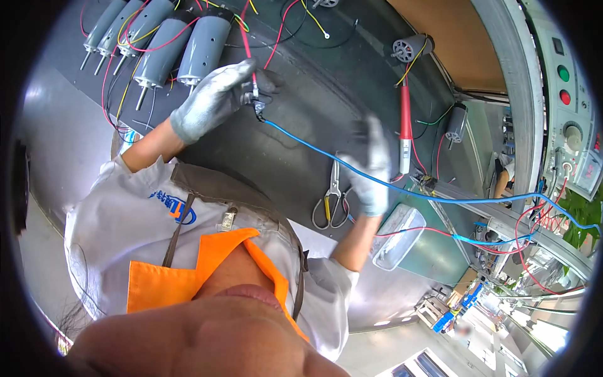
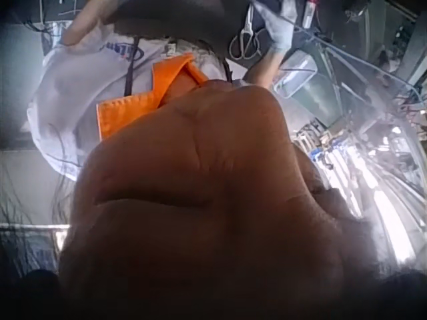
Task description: Connecting wires and applying heat shrink tubing to small electrical motors on an assembly line.
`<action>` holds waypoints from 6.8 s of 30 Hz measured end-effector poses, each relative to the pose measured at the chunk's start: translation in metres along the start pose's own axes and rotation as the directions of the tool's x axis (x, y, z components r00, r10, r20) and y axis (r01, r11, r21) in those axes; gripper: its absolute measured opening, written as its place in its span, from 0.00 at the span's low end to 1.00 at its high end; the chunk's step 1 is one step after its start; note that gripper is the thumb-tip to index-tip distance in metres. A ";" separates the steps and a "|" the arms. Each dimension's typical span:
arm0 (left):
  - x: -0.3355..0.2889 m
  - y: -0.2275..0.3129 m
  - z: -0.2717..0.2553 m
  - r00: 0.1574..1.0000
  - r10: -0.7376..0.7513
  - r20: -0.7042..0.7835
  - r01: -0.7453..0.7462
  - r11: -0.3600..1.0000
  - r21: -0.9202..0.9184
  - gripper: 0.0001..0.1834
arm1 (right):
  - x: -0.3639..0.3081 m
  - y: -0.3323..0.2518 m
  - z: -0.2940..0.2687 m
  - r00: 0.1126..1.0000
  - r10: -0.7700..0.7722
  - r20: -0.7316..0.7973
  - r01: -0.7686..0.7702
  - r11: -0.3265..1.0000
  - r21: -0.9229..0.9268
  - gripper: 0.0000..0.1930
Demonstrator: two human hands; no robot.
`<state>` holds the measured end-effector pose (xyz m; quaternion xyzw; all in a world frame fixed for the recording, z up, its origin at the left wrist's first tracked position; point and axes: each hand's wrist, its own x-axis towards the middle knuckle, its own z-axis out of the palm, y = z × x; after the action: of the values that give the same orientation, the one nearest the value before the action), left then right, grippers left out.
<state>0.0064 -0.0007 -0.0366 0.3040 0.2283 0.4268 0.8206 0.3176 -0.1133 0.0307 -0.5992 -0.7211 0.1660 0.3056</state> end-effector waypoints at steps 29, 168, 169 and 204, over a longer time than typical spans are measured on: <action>0.009 0.073 0.005 0.705 0.632 0.321 -0.383 -0.041 0.923 0.25 | 0.316 0.136 0.103 0.824 0.567 -0.009 -0.516 0.756 0.404 0.30; 0.046 -0.053 0.102 0.035 -0.617 0.786 -0.999 -0.039 0.014 0.15 | -0.027 0.003 0.051 0.686 0.713 -0.142 -0.175 0.352 0.920 0.10; 0.044 -0.052 0.100 0.083 -0.651 0.755 -0.995 -0.097 0.025 0.15 | -0.003 0.014 0.064 0.750 0.659 0.053 -0.246 0.204 0.948 0.11; 0.156 -0.084 0.087 0.548 -0.540 0.639 0.111 0.804 0.584 0.17 | -0.116 -0.022 0.004 0.797 0.546 0.258 -0.576 0.816 0.054 0.38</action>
<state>0.1916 0.0654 -0.0512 0.6004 0.0000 0.0140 0.7996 0.3097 -0.2297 0.0127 -0.7414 -0.5291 0.3638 0.1952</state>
